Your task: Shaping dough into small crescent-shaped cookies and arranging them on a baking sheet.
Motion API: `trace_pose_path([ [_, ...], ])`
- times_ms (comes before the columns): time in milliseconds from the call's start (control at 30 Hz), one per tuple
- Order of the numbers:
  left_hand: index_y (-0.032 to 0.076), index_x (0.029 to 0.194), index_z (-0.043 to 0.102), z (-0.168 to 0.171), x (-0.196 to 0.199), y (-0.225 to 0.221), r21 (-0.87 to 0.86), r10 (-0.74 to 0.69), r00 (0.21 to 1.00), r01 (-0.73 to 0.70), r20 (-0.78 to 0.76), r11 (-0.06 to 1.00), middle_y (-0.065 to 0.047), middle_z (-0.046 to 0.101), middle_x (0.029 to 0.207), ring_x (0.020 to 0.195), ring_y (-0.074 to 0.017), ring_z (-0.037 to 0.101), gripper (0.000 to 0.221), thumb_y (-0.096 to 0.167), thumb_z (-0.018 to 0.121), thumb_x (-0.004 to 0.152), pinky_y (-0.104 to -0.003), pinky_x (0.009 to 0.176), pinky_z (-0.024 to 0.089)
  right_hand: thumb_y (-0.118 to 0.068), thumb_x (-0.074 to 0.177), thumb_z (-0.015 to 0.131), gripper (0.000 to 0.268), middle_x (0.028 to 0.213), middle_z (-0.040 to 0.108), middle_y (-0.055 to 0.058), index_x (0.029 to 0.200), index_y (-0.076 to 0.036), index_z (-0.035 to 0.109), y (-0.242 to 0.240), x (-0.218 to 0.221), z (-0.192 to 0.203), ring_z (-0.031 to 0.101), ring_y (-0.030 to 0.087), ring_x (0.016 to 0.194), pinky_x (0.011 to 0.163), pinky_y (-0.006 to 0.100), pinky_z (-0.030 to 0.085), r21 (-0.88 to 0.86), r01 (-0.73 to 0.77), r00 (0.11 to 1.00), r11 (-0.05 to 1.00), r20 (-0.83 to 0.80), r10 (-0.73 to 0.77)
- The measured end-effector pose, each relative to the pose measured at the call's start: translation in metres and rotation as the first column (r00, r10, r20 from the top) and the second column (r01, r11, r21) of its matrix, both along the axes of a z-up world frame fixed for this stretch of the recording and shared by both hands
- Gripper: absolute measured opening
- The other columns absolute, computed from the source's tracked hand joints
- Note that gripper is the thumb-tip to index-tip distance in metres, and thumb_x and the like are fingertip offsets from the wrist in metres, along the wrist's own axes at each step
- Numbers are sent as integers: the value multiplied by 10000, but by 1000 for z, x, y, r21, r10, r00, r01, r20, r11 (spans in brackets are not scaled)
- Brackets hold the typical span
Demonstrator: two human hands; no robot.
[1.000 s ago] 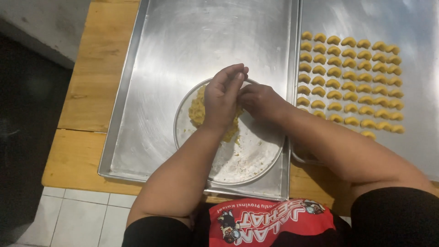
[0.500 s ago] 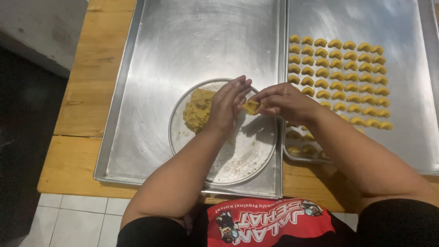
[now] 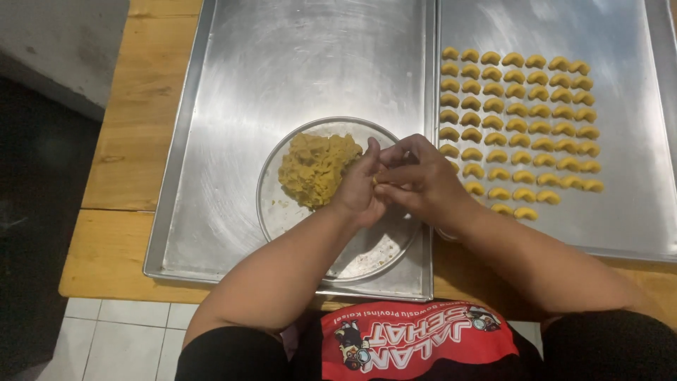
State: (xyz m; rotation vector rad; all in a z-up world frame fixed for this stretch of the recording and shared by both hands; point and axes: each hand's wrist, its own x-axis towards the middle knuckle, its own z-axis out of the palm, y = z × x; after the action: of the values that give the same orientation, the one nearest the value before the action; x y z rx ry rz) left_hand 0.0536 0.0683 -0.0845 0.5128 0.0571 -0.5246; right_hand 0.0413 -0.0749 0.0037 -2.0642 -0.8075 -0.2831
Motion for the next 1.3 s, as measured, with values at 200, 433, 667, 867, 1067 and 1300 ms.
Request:
trace_pose_path([
  [200, 74, 1517, 443, 55, -6, 12, -40, 9, 998, -6, 63, 999, -218, 465, 1524, 1289, -361, 577, 752, 569, 575, 966, -315, 828, 626, -8, 773, 863, 256, 857, 774, 119, 1014, -86, 826, -13, -3, 40, 735, 276, 750, 674, 368, 547, 135, -39, 986, 990, -158, 61],
  [433, 61, 1561, 354, 65, -14, 3, 163, 56, 988, -79, 142, 983, -229, 419, 1558, 1382, -376, 483, 882, 583, 599, 894, -391, 1041, 541, -93, 847, 852, 113, 816, 748, 145, 944, -52, 809, 3, -11, 15, 727, 332, 716, 629, 393, 570, 61, 32, 997, 998, 62, -36],
  [667, 13, 1555, 307, 117, -19, 25, 181, 284, 955, -296, 87, 938, -278, 343, 1577, 1448, -404, 361, 737, 436, 516, 989, -348, 1059, 504, -61, 874, 824, 126, 797, 753, 114, 998, -47, 800, 16, 9, 37, 698, 191, 731, 668, 322, 570, 229, 70, 941, 971, -338, 12],
  [867, 42, 1556, 321, 115, 8, 63, 77, 473, 878, -478, 76, 875, -233, 385, 1576, 1454, -327, 392, 752, 474, 532, 978, -377, 1155, 446, -85, 949, 737, 183, 933, 757, 137, 1127, -54, 766, 30, 50, 18, 702, 172, 893, 836, 304, 593, 115, 180, 743, 977, -666, -58],
  [1067, 36, 1466, 504, 98, 6, 63, -294, 227, 970, -192, 89, 936, -206, 540, 1469, 1342, -326, 556, 1034, 860, 414, 847, -383, 1033, 578, -61, 847, 797, 156, 882, 757, 205, 996, -14, 790, 50, 55, -6, 737, 353, 871, 784, 455, 586, -15, 65, 863, 998, -501, -64],
  [1300, 161, 1581, 405, 76, -4, 44, -191, 32, 974, 12, 226, 982, -78, 386, 1621, 1521, -265, 320, 1175, 1004, 231, 783, -442, 1254, 188, -102, 781, 806, 120, 753, 698, 55, 887, -152, 779, -12, 68, -15, 672, 187, 751, 671, 286, 533, -106, 351, 876, 930, -314, -367],
])
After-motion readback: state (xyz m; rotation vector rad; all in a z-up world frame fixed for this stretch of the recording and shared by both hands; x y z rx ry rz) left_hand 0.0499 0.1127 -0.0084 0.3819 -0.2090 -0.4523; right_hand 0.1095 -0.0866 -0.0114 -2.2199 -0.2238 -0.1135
